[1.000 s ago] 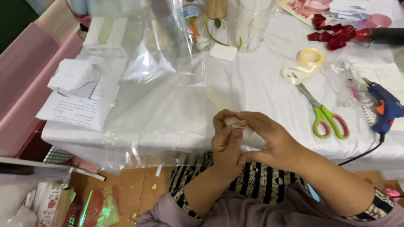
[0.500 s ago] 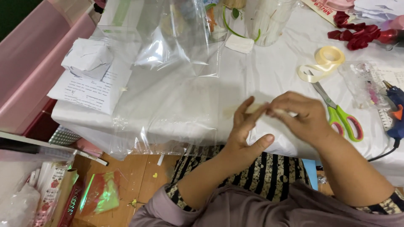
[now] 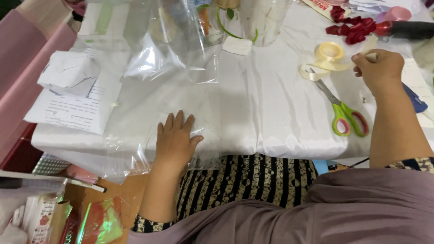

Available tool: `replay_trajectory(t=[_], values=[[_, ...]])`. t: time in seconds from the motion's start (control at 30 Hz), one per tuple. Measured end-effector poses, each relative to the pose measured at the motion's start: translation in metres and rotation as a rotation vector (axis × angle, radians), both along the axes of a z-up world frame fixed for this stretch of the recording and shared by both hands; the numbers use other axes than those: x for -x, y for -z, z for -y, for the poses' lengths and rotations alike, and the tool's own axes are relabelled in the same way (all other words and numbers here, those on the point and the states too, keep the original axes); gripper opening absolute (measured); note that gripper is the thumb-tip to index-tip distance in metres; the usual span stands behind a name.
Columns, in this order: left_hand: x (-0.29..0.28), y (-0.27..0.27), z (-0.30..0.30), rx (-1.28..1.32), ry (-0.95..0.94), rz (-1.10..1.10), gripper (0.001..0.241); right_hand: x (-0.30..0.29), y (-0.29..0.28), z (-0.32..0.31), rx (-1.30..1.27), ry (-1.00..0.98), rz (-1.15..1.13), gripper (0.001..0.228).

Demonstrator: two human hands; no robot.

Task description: The person unrolls a length of ribbon from a spool, cuts it with shears, and then uses a hot glue gun to apply adhesive to form a decorative loop.

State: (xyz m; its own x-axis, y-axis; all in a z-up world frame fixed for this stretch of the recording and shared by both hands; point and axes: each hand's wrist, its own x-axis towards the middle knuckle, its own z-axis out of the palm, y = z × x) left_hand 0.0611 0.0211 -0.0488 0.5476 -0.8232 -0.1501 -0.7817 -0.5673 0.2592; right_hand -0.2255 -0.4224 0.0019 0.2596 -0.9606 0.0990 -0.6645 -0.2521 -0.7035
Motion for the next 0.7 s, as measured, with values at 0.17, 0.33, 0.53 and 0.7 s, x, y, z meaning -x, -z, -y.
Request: replay_trajectory(t=[0.17,0.33,0.53,0.7], values=[[-0.01,0.024,-0.002,0.103,0.015,0.102,0.05,0.002,0.003,0.005,0.028,0.026,-0.164,0.046],[-0.018,0.026,-0.001,0.217,0.056,0.229,0.035,-0.012,-0.031,-0.039,0.092,0.0,-0.358,0.089],[-0.019,0.02,0.001,0.044,-0.013,0.028,0.072,-0.016,-0.003,-0.043,0.372,-0.231,-0.261,0.075],[-0.024,0.032,0.001,0.234,0.025,0.086,0.031,-0.022,0.032,-0.046,0.862,-0.49,-0.21,0.061]])
